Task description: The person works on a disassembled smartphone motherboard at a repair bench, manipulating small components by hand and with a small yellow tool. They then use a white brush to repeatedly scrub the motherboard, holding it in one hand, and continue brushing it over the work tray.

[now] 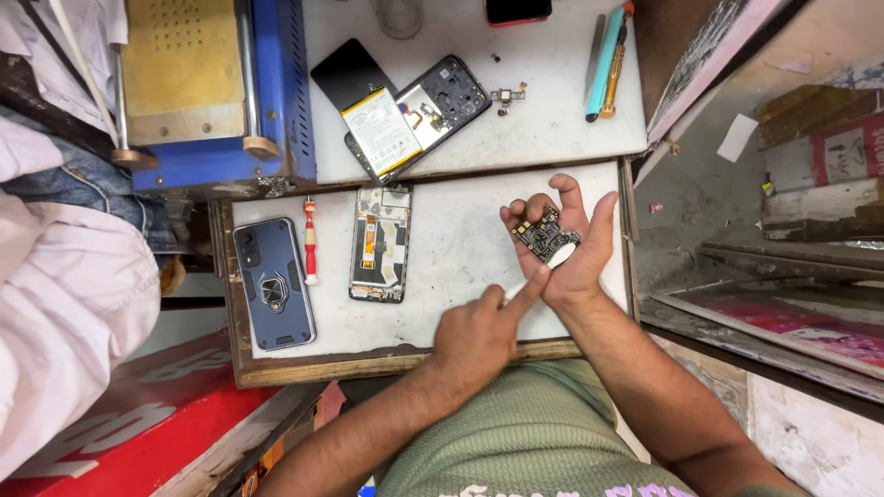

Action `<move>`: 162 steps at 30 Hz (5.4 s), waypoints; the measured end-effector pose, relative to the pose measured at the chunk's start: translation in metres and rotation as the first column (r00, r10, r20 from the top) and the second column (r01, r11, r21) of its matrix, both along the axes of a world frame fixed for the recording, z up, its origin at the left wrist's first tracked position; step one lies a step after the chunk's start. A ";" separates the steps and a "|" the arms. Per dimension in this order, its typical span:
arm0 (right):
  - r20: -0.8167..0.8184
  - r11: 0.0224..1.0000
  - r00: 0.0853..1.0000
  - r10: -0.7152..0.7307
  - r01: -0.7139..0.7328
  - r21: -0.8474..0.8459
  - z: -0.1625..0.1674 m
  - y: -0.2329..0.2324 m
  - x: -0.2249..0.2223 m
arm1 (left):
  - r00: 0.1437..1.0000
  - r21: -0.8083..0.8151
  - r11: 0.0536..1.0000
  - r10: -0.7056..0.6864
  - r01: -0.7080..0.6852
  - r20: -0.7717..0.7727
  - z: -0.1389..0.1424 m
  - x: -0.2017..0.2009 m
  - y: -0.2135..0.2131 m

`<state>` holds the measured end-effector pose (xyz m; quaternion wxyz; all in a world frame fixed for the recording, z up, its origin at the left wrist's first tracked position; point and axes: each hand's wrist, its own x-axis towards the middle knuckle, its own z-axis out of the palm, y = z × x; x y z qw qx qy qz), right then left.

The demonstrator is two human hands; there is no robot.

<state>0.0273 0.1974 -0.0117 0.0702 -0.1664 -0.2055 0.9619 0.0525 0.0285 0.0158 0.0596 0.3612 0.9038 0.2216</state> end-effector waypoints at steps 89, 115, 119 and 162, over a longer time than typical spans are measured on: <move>-0.117 0.988 0.989 0.086 -0.099 -0.118 0.005 -0.003 0.005 | 0.993 0.054 0.997 -0.056 0.051 0.104 0.021 0.013 -0.015; 0.033 0.982 0.999 0.005 0.002 -0.190 -0.005 0.007 0.003 | 0.874 0.492 0.796 0.093 -0.353 0.476 -0.012 -0.025 -0.001; 0.128 0.986 0.992 -0.016 0.037 -0.163 -0.006 0.011 0.003 | 0.997 0.291 0.956 0.021 -0.041 0.075 -0.003 -0.018 -0.016; 0.018 0.988 1.000 -0.004 0.007 -0.151 -0.006 0.004 0.000 | 0.994 -0.161 0.987 0.016 0.002 0.109 -0.007 -0.001 -0.006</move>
